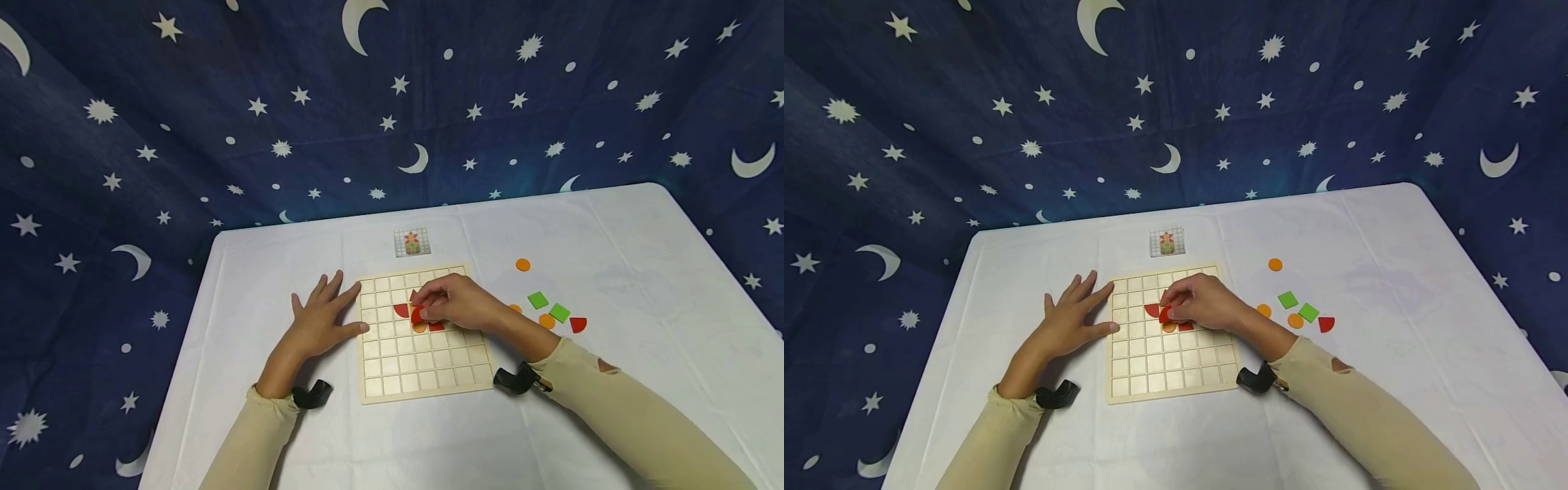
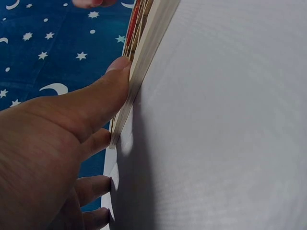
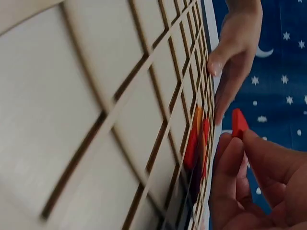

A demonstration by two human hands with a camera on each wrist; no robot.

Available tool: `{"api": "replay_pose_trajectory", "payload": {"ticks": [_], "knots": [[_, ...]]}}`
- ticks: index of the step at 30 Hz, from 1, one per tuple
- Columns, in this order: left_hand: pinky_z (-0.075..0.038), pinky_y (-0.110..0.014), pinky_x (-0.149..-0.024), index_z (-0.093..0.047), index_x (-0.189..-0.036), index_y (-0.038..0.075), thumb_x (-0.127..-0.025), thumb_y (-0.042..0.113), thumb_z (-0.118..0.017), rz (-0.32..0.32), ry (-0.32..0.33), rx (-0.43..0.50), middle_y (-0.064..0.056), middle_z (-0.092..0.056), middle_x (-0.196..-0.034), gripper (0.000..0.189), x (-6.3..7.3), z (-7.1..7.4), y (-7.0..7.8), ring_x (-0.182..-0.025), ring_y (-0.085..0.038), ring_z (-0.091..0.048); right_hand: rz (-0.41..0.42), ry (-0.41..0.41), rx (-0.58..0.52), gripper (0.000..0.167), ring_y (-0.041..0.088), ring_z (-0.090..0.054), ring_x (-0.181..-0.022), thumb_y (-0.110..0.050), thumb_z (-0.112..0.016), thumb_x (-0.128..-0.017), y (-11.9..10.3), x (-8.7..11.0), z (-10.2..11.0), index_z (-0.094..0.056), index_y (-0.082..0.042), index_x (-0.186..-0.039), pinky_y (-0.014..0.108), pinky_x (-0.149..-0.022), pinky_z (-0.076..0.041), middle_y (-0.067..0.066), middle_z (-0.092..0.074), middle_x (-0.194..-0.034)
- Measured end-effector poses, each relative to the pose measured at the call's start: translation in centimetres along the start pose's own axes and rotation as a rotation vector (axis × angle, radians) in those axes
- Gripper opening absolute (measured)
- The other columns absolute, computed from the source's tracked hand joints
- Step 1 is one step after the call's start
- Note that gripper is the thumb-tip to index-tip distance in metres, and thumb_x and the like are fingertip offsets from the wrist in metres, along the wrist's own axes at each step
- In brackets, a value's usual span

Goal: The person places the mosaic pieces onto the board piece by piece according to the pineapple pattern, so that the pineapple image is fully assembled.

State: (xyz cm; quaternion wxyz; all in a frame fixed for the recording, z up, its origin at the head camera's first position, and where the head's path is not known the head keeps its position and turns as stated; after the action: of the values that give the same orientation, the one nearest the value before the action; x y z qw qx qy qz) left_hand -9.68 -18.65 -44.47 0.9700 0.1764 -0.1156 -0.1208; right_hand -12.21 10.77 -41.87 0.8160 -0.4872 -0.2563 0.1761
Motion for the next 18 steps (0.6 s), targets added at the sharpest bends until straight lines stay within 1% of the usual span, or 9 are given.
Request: {"api": "replay_pose_trajectory", "payload": {"ticks": [3,7,11,13,15,18], "knots": [[0.0,-0.086,-0.109,-0.04,-0.158,0.029,-0.086,0.061,-0.073,0.0,-0.002,-0.002,-0.012,-0.018,-0.171,0.086,0.0,0.0,-0.1,-0.159,-0.042,-0.009,0.029,0.017,0.055,0.013,0.014,-0.065,-0.075,-0.008,-0.077,-0.088,-0.5,-0.4,-0.9,-0.077,-0.014,-0.1,0.027,-0.067,-0.053,-0.001,-0.075,-0.09],[0.0,-0.086,-0.109,-0.039,-0.158,0.029,-0.086,0.062,-0.073,0.001,-0.005,-0.003,-0.012,-0.018,-0.171,0.086,-0.1,-0.1,-0.1,-0.159,-0.042,-0.009,0.088,0.032,0.155,0.011,0.01,-0.065,-0.072,-0.008,-0.079,-0.085,-1.0,-0.7,-2.1,-0.078,-0.017,-0.091,0.028,-0.068,-0.053,-0.006,-0.073,-0.078],[0.002,-0.085,-0.11,-0.038,-0.159,0.03,-0.086,0.063,-0.072,0.005,-0.008,0.007,-0.011,-0.018,-0.172,0.087,-0.1,-0.1,-0.2,-0.159,-0.042,-0.008,0.134,0.062,0.251,0.012,0.007,-0.063,-0.074,-0.007,-0.08,-0.083,-1.1,-1.0,-3.0,-0.078,-0.018,-0.085,0.028,-0.071,-0.051,-0.01,-0.071,-0.074],[0.001,-0.085,-0.11,-0.038,-0.159,0.029,-0.086,0.063,-0.072,0.004,-0.006,0.006,-0.012,-0.018,-0.172,0.087,-0.1,-0.1,-0.2,-0.159,-0.042,-0.009,0.141,0.076,0.28,0.012,0.006,-0.061,-0.073,-0.006,-0.079,-0.083,-1.1,-1.0,-3.3,-0.078,-0.018,-0.082,0.028,-0.07,-0.051,-0.011,-0.07,-0.073],[0.001,-0.085,-0.11,-0.038,-0.159,0.03,-0.086,0.064,-0.072,0.007,-0.006,0.002,-0.011,-0.018,-0.172,0.087,-0.1,-0.1,-0.2,-0.159,-0.041,-0.009,0.147,0.093,0.31,0.012,0.006,-0.06,-0.072,-0.006,-0.08,-0.082,-1.1,-1.1,-3.4,-0.079,-0.018,-0.08,0.027,-0.073,-0.05,-0.011,-0.069,-0.072],[0.0,-0.085,-0.11,-0.039,-0.158,0.03,-0.086,0.063,-0.072,0.006,-0.002,-0.006,-0.011,-0.018,-0.172,0.087,-0.1,-0.1,-0.1,-0.159,-0.041,-0.009,0.159,0.111,0.348,0.01,0.006,-0.058,-0.071,-0.007,-0.081,-0.082,-1.1,-1.0,-3.5,-0.079,-0.017,-0.08,0.026,-0.071,-0.049,-0.011,-0.068,-0.07]]}}
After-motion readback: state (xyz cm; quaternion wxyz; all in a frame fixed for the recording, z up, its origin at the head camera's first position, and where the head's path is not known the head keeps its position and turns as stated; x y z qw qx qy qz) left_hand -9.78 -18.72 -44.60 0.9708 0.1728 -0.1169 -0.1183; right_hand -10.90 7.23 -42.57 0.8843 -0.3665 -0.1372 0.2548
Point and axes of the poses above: each hand's wrist, its own x-axis away from the middle knuckle, its own z-axis out of the back of the hand, y = z × x, the point moved 1 cm from there along -x, towards the middle knuckle
